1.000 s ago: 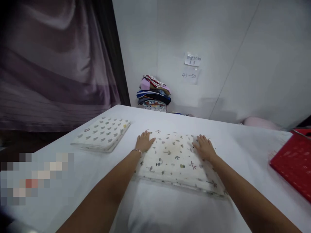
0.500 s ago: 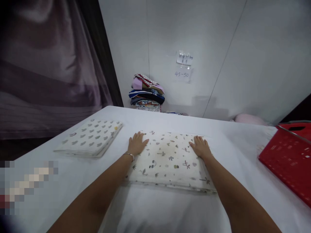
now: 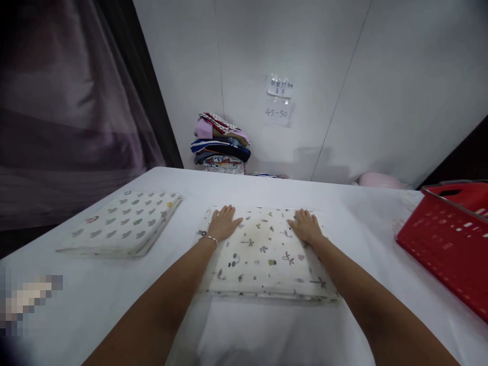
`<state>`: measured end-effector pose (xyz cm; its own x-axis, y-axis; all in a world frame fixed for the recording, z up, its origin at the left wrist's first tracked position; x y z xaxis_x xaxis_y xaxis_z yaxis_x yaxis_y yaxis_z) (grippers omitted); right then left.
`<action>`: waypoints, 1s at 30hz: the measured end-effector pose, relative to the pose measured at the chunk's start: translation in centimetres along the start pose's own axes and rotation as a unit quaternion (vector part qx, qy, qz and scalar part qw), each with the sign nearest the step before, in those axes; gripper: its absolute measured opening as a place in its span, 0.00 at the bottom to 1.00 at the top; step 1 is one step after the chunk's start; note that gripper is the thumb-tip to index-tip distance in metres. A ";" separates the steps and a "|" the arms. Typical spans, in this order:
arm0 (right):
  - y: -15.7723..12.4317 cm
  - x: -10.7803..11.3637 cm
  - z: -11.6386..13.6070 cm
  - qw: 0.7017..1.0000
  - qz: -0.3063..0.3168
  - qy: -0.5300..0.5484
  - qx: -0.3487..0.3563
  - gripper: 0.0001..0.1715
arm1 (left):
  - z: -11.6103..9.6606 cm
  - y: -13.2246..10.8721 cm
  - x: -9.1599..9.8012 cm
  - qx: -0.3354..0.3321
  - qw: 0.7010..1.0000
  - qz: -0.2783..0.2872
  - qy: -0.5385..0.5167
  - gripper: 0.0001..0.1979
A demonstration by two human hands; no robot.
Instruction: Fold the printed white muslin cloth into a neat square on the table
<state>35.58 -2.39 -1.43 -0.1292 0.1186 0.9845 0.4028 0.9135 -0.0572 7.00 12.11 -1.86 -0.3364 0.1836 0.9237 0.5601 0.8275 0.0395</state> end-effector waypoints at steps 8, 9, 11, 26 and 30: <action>0.0 0.6 7.2 0.988 0.004 0.059 0.144 0.48 | 0.1 -0.2 0.0 0.002 1.000 -0.006 -0.001 0.35; 0.0 0.4 7.2 0.988 0.006 0.059 0.143 0.48 | 0.2 -0.2 0.0 0.002 1.000 -0.004 -0.001 0.35; 0.2 0.2 7.2 0.988 0.005 0.061 0.141 0.48 | 0.2 -0.1 -0.1 0.004 1.000 0.000 -0.002 0.35; -8.9 -1.8 -2.7 0.998 -0.033 0.004 0.046 0.40 | 3.9 -9.2 5.3 0.162 0.984 -0.073 0.013 0.25; -9.5 -0.9 -1.8 0.999 -0.021 -0.016 0.030 0.38 | 3.4 -10.6 5.3 0.238 0.964 -0.053 -0.105 0.24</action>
<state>33.49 -11.89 -1.44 -0.1742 0.0912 0.9805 0.3417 0.9394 -0.0266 -3.33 6.13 1.34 -0.5471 0.1473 0.8240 0.1206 0.9880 -0.0965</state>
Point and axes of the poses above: each hand's wrist, its own y-axis towards the middle knuckle, its own x-axis out of the back of the hand, z = x × y, the point moved 2 cm from there along y, towards the middle knuckle, and after that the axes turned 11 degrees about -y, right-handed, at the moved point
